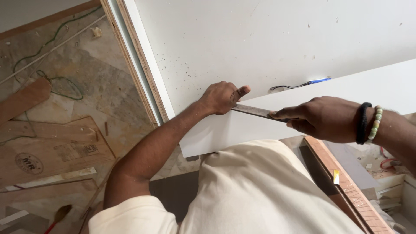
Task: The person aligns a white drawer front with the drawer box frame and uses a metal file to smooth the edges and corners. The person repeatedly checks the fit and files the edges to ensure a flush connection.
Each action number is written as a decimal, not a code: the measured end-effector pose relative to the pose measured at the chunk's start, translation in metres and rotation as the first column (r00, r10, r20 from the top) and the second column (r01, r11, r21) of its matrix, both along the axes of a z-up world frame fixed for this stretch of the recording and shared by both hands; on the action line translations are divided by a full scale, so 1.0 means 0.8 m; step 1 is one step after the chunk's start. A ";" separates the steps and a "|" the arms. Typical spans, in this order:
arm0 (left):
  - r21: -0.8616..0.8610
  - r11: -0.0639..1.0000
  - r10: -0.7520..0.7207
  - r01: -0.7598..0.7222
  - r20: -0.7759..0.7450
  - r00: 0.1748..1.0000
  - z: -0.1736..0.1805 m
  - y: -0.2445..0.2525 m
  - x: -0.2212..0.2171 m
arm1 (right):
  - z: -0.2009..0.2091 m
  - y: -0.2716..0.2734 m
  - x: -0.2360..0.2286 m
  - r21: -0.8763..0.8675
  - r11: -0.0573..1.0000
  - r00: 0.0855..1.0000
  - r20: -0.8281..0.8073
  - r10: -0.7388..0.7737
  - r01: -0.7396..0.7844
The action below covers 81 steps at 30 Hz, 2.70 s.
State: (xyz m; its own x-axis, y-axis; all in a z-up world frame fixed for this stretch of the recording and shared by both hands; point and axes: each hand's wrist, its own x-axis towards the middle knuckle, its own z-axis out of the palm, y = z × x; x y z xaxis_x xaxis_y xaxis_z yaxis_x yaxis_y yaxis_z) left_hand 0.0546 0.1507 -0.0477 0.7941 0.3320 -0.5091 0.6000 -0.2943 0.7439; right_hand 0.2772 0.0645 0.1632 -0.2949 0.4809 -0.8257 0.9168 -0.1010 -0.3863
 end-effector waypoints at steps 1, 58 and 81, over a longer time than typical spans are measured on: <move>-0.018 1.000 0.025 -0.025 0.033 0.999 -0.004 -0.001 0.001 | -0.001 0.001 0.001 0.006 1.000 1.000 -0.022 -0.011 0.011; 0.585 0.430 0.572 -0.687 0.412 0.709 0.008 -0.072 -0.100 | 0.088 0.043 -0.066 -0.127 0.963 0.916 0.300 0.267 -0.239; 0.552 0.388 0.558 -0.738 0.497 0.664 0.008 -0.073 -0.100 | 0.064 0.040 -0.085 -0.004 0.962 0.924 0.280 0.262 -0.271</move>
State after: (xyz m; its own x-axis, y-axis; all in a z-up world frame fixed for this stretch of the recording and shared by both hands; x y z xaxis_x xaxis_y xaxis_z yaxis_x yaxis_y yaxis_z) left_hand -0.0256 0.0922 -0.0410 0.2237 0.9454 0.2371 0.7018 -0.3251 0.6339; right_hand 0.2090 0.0962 0.2143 -0.1794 0.4457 -0.8770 0.9788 0.1706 -0.1136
